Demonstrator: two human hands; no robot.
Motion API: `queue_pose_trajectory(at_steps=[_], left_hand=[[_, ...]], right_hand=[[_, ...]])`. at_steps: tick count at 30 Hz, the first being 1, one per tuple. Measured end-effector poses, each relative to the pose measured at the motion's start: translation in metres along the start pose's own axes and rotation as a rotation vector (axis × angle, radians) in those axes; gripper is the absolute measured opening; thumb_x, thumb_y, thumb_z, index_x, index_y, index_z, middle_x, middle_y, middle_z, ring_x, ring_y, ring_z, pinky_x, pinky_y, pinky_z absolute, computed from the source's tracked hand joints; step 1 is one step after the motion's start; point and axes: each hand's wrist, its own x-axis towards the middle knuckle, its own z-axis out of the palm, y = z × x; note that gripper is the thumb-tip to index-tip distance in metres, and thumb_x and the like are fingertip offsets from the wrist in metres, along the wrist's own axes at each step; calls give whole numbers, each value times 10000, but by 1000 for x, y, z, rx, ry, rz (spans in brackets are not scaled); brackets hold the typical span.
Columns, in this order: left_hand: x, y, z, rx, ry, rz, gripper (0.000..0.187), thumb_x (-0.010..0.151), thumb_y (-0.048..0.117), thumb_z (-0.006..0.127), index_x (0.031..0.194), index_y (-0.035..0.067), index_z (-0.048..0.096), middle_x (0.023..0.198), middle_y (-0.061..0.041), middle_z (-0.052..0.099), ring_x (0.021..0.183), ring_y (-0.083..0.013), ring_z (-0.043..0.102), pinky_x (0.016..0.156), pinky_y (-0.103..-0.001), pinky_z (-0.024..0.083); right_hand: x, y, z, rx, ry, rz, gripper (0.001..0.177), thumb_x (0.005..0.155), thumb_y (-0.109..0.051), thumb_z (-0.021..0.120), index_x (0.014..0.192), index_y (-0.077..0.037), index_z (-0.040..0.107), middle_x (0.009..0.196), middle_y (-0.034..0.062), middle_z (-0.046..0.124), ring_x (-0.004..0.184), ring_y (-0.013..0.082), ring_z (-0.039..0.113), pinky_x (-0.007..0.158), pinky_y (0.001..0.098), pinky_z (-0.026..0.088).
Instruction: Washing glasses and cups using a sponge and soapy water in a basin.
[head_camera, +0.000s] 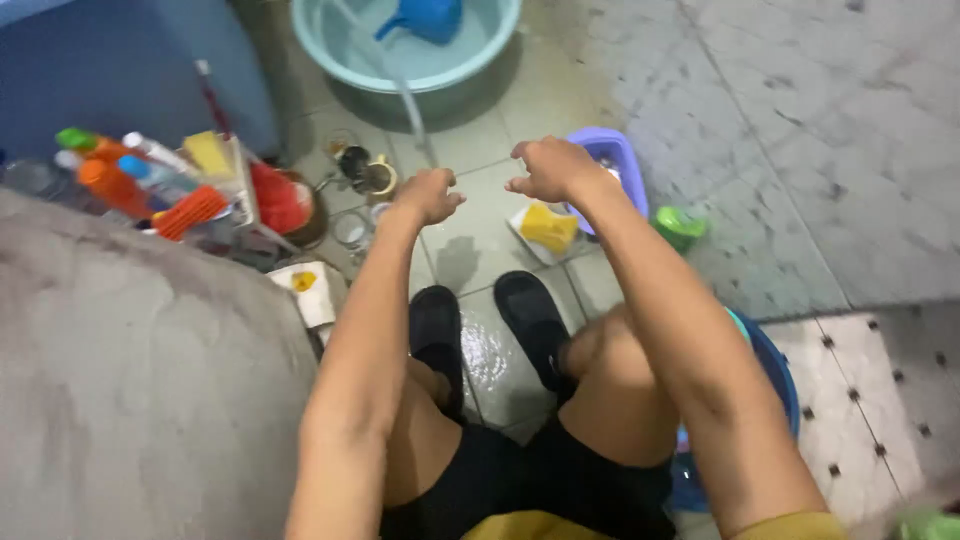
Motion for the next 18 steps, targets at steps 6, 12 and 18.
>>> queue_pose_trajectory(at_steps=[6, 12, 18], left_hand=[[-9, -56, -19, -88, 49, -216, 431, 955, 249, 668, 1330, 38, 650, 1271, -248, 673, 1216, -410, 643, 1007, -564, 505], [-21, -84, -51, -70, -22, -372, 346, 997, 180, 604, 1297, 13, 652, 1197, -211, 693, 1161, -388, 670, 981, -519, 514], [22, -150, 0, 63, -108, -447, 206, 989, 162, 583, 1105, 77, 731, 922, -104, 695, 884, -269, 703, 802, -421, 534]], right_hand=[[113, -17, 53, 98, -54, -14, 509, 953, -424, 666, 1397, -179, 631, 1219, 176, 719, 1207, 424, 647, 992, 593, 519], [135, -40, 70, 208, -146, -20, 462, 969, -285, 673, 1392, -103, 641, 1233, 228, 705, 1186, 422, 662, 971, 585, 534], [165, -19, 109, 249, -240, -15, 492, 964, -272, 682, 1394, -40, 629, 1304, 280, 668, 1233, 452, 635, 992, 585, 530]])
